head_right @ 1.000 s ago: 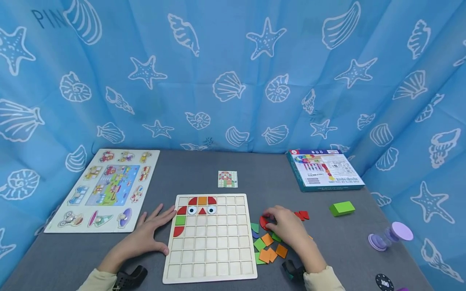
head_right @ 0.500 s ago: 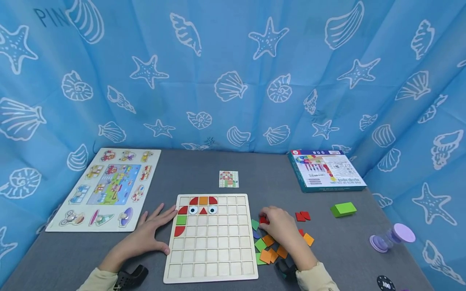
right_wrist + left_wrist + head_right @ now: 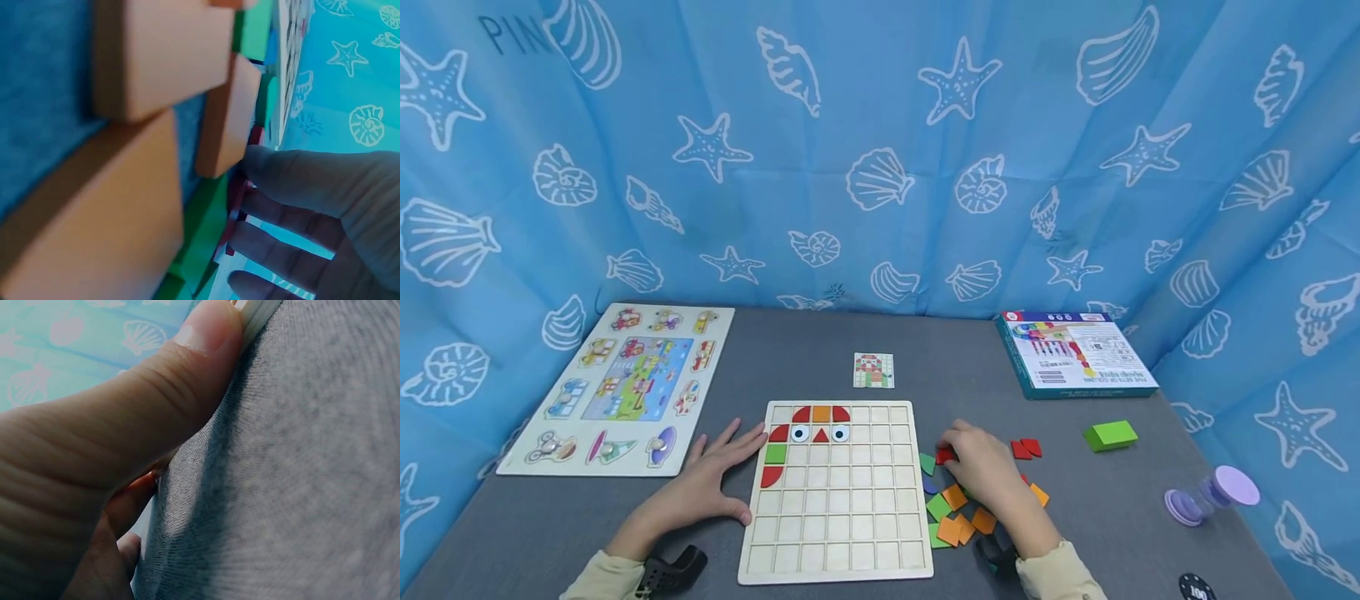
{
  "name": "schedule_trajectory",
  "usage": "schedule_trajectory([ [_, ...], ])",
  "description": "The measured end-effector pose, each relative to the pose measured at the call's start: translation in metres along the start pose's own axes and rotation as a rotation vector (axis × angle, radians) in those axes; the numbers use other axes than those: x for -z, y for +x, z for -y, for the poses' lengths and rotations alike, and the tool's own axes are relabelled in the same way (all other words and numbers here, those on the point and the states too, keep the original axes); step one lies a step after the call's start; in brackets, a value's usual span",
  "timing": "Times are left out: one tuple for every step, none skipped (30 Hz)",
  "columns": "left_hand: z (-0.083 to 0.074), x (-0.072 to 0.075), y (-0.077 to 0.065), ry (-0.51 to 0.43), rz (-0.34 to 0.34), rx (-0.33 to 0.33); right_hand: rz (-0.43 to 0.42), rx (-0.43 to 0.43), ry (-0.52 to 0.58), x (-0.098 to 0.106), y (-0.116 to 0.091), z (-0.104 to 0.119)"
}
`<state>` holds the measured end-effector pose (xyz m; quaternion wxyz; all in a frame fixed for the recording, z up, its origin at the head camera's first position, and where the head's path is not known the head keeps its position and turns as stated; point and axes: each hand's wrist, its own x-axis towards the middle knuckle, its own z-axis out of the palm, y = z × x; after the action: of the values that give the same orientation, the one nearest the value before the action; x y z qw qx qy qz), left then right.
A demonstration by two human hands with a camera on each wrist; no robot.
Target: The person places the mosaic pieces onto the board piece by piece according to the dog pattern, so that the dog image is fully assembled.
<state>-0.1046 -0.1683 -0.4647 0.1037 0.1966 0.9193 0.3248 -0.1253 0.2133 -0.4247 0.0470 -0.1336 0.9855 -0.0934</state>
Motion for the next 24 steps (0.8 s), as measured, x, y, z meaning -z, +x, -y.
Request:
schedule_trajectory([
  [0.000, 0.000, 0.000, -0.001, -0.002, 0.000, 0.000, 0.005, -0.002, 0.000, 0.000, 0.000],
  [0.000, 0.000, 0.000, -0.005, -0.002, -0.001, 0.001, 0.007, -0.003, 0.000, 0.001, -0.001],
  [0.000, 0.000, 0.000, -0.005, -0.002, -0.001, 0.001, 0.009, -0.003, 0.000, 0.001, -0.001],
  [0.000, 0.000, 0.000, -0.008, -0.002, -0.001, 0.002, 0.012, -0.004, 0.000, 0.001, -0.001],
  [0.000, 0.000, 0.000, -0.010, 0.000, -0.001, 0.001, 0.015, -0.004, 0.000, 0.001, -0.002],
  [0.000, 0.000, 0.000, -0.010, 0.002, 0.001, 0.001, 0.015, -0.004, 0.000, 0.001, -0.002],
  [0.000, 0.001, 0.000, -0.013, 0.003, 0.003, -0.002, 0.017, -0.004, 0.001, 0.000, -0.003],
  [-0.001, 0.001, 0.000, -0.014, 0.004, 0.005, -0.007, 0.021, -0.008, 0.001, 0.000, -0.003],
  [-0.001, 0.001, 0.000, -0.008, 0.004, 0.007, -0.014, 0.023, -0.011, 0.002, 0.001, -0.003],
  [-0.001, 0.002, 0.000, -0.007, 0.002, 0.009, -0.025, 0.027, -0.015, 0.003, 0.001, -0.003],
  [-0.001, 0.002, 0.000, -0.003, 0.000, 0.009, -0.036, 0.029, -0.016, 0.004, 0.002, -0.003],
  [0.000, 0.003, 0.000, -0.001, -0.001, 0.010, -0.047, 0.028, -0.018, 0.005, 0.004, -0.001],
  [0.000, 0.004, 0.000, -0.003, -0.001, 0.010, -0.061, 0.034, -0.020, 0.006, 0.005, 0.001],
  [0.000, 0.004, 0.000, -0.003, -0.001, 0.009, -0.076, 0.041, -0.024, 0.007, 0.007, 0.004],
  [0.000, 0.005, 0.000, -0.006, -0.002, 0.008, -0.089, 0.052, -0.025, 0.009, 0.010, 0.008],
  [0.000, 0.005, 0.000, -0.012, -0.002, 0.008, -0.103, 0.068, -0.023, 0.010, 0.012, 0.013],
  [0.000, 0.005, 0.000, -0.017, -0.004, 0.008, -0.117, 0.083, -0.022, 0.010, 0.016, 0.020],
  [0.000, 0.006, 0.000, -0.022, -0.006, 0.007, -0.130, 0.102, -0.023, 0.011, 0.019, 0.028],
  [0.000, 0.005, 0.000, -0.024, -0.005, 0.006, -0.142, 0.129, -0.021, 0.011, 0.022, 0.036],
  [0.000, 0.005, 0.000, -0.021, -0.003, 0.004, -0.153, 0.159, -0.021, 0.010, 0.025, 0.045],
  [0.000, 0.004, 0.000, -0.018, 0.000, 0.002, -0.160, 0.193, -0.024, 0.009, 0.028, 0.054],
  [0.000, 0.004, 0.000, -0.013, 0.004, -0.002, -0.158, 0.226, -0.024, 0.008, 0.030, 0.064],
  [0.000, 0.004, 0.000, -0.008, 0.006, -0.005, -0.159, 0.262, -0.029, 0.006, 0.033, 0.074],
  [0.000, 0.003, 0.000, -0.003, 0.007, -0.008, -0.159, 0.305, -0.035, 0.003, 0.035, 0.084],
])
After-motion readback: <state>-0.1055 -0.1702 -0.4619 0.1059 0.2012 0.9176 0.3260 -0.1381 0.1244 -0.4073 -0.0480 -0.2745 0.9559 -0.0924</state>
